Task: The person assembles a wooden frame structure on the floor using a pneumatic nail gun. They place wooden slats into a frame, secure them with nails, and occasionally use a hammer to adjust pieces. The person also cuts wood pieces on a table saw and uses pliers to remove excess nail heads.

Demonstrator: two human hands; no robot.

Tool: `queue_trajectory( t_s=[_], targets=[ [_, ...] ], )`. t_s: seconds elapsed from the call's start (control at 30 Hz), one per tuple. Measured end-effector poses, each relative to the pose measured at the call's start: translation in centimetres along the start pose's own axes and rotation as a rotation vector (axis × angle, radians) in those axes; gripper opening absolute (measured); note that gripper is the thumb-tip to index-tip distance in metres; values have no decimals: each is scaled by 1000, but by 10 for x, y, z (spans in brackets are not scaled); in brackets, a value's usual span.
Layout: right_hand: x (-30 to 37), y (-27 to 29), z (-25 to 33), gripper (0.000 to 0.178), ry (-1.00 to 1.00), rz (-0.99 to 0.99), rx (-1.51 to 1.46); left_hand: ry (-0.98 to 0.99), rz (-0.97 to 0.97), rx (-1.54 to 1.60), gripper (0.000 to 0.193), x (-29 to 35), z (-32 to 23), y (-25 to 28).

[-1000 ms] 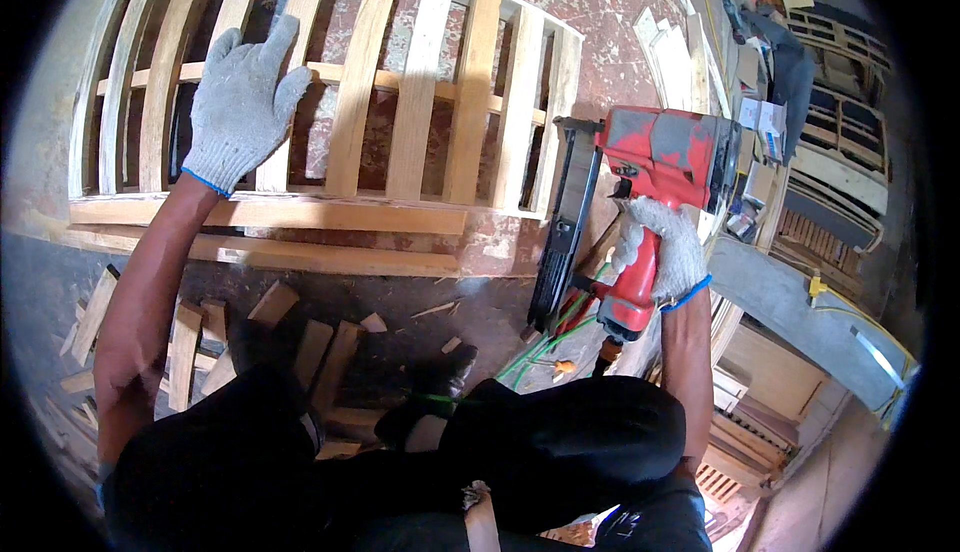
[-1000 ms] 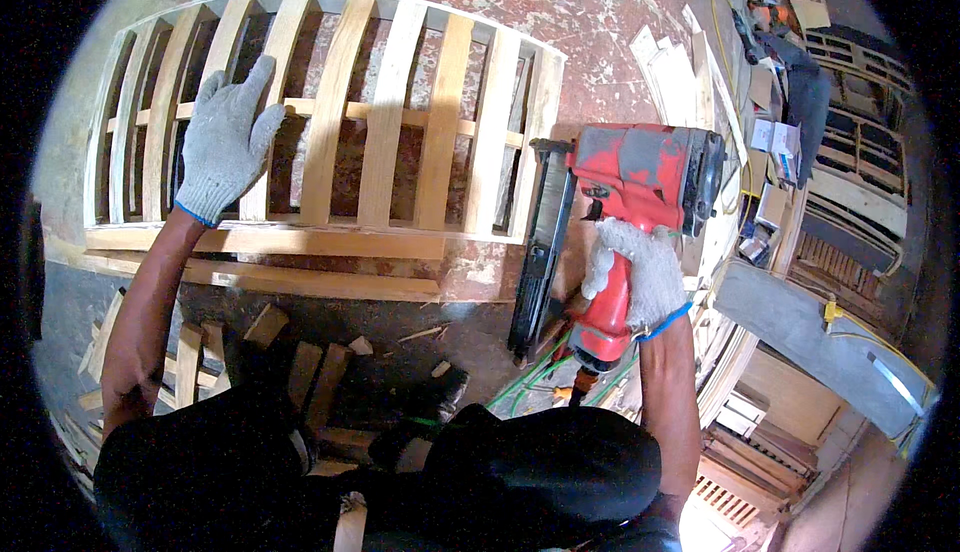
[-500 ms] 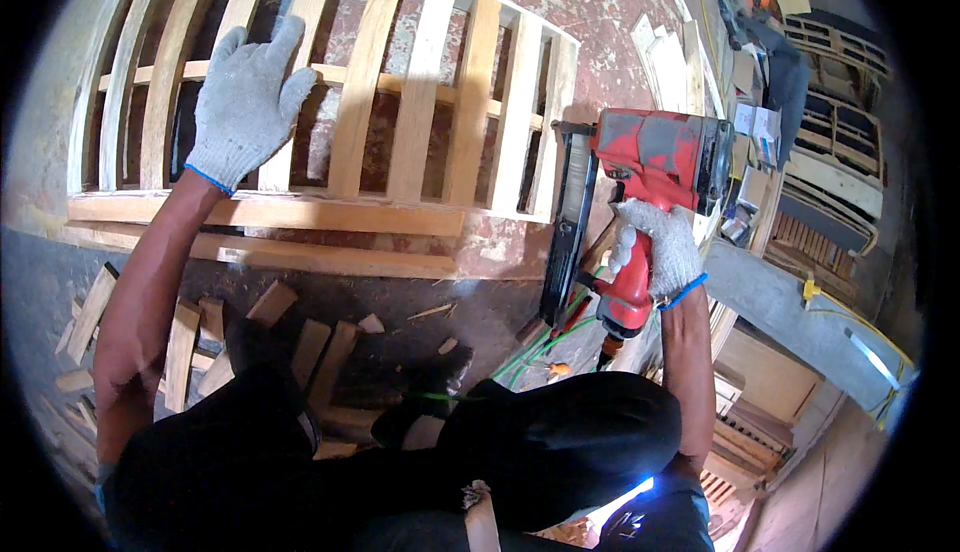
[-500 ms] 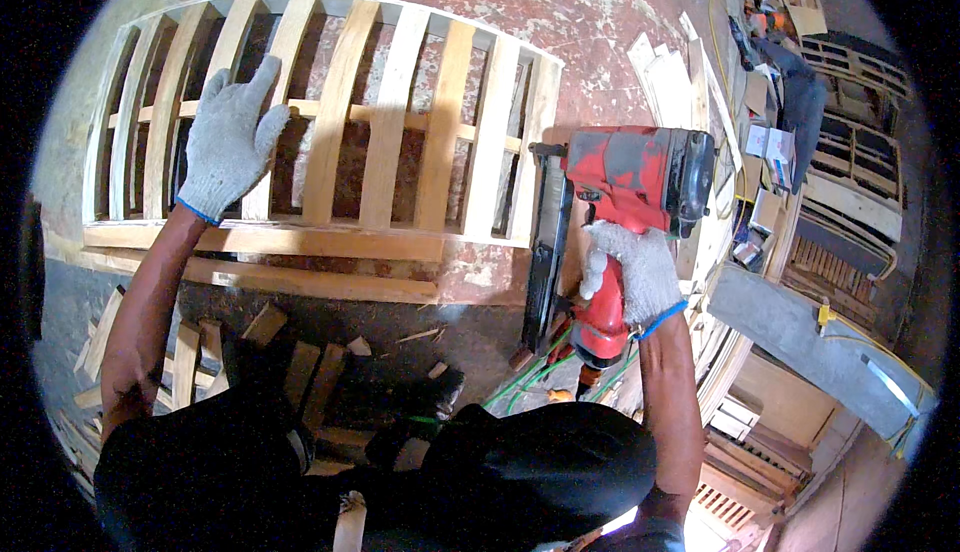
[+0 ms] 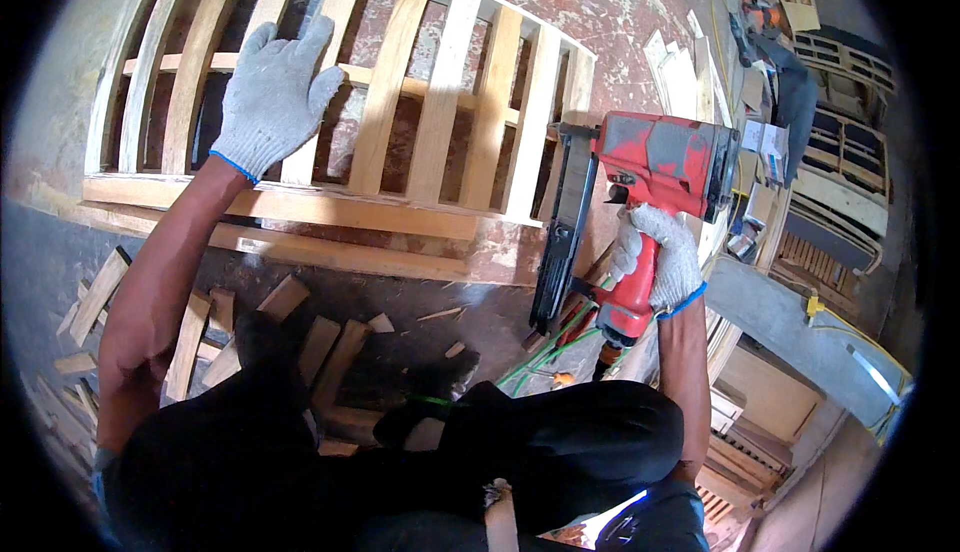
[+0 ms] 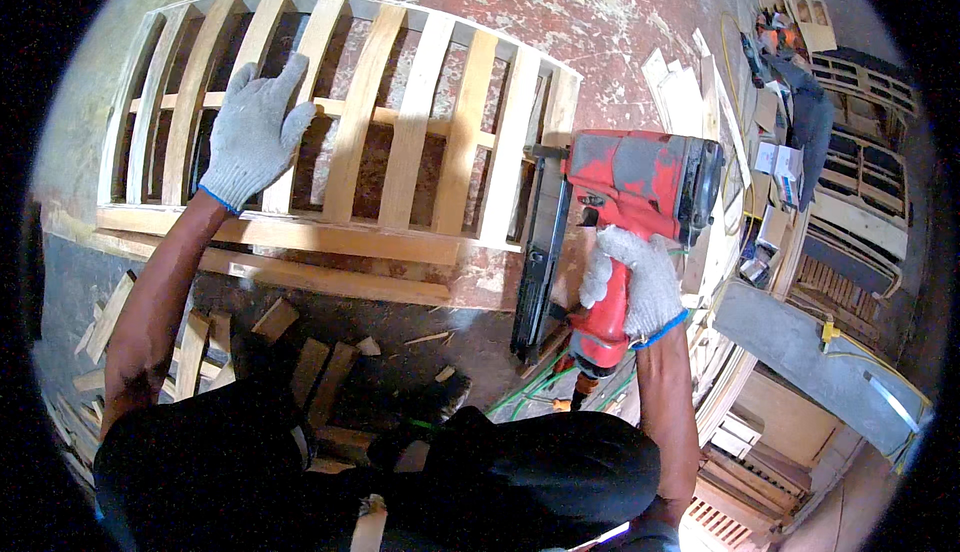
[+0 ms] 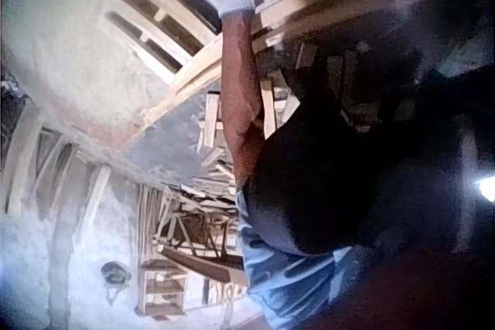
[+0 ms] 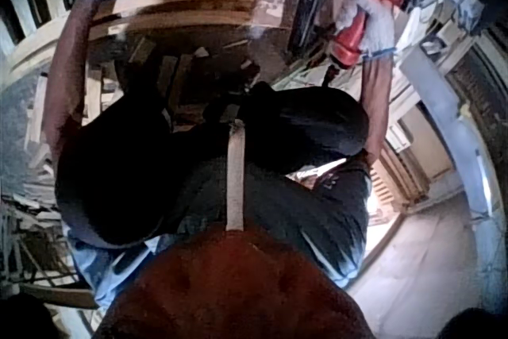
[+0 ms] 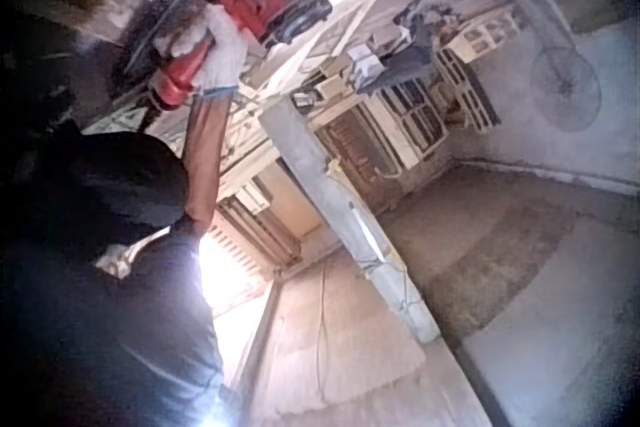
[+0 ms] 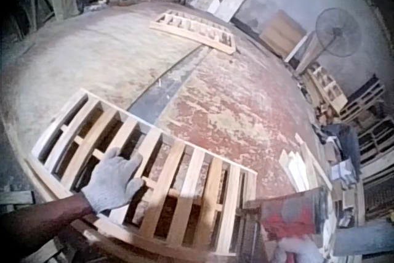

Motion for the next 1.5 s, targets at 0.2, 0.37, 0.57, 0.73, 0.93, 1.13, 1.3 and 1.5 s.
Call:
queue_trajectory(
  t_s=[0.2,0.37,0.57,0.73,0.93,1.13,1.3,1.5],
  targets=[
    [-5,-7,1,20,19,20,53,16,23,21,58,-2,-2,3],
    [-4,-21,3,33,-2,-61,234,27,63,-8,57,-4,-8,5],
    [4,-36,14,30,-7,-43,199,1,-20,55,47,-5,-8,9],
    [3,-54,14,27,37,27,169,-25,-50,44,55,-2,-2,5],
    [-3,-68,16,23,9,15,191,-5,-19,70,43,-3,-5,11],
    [-3,-69,25,22,-2,37,278,-55,-128,61,46,-1,-3,7],
    [-1,-85,34,22,-13,31,262,15,21,39,53,-5,-6,14],
    [-1,-105,39,21,2,86,226,6,-6,53,49,-4,-3,13]
  ],
)
Point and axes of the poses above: each hand's wrist, its own x-axis away from the middle knuckle, its own y-axis out of the back of the hand, z = x × y, the point moved 3 cm from there along -x, towards the middle knuckle, and after that the axes turned 9 degrees about x, right-handed, at the moved point
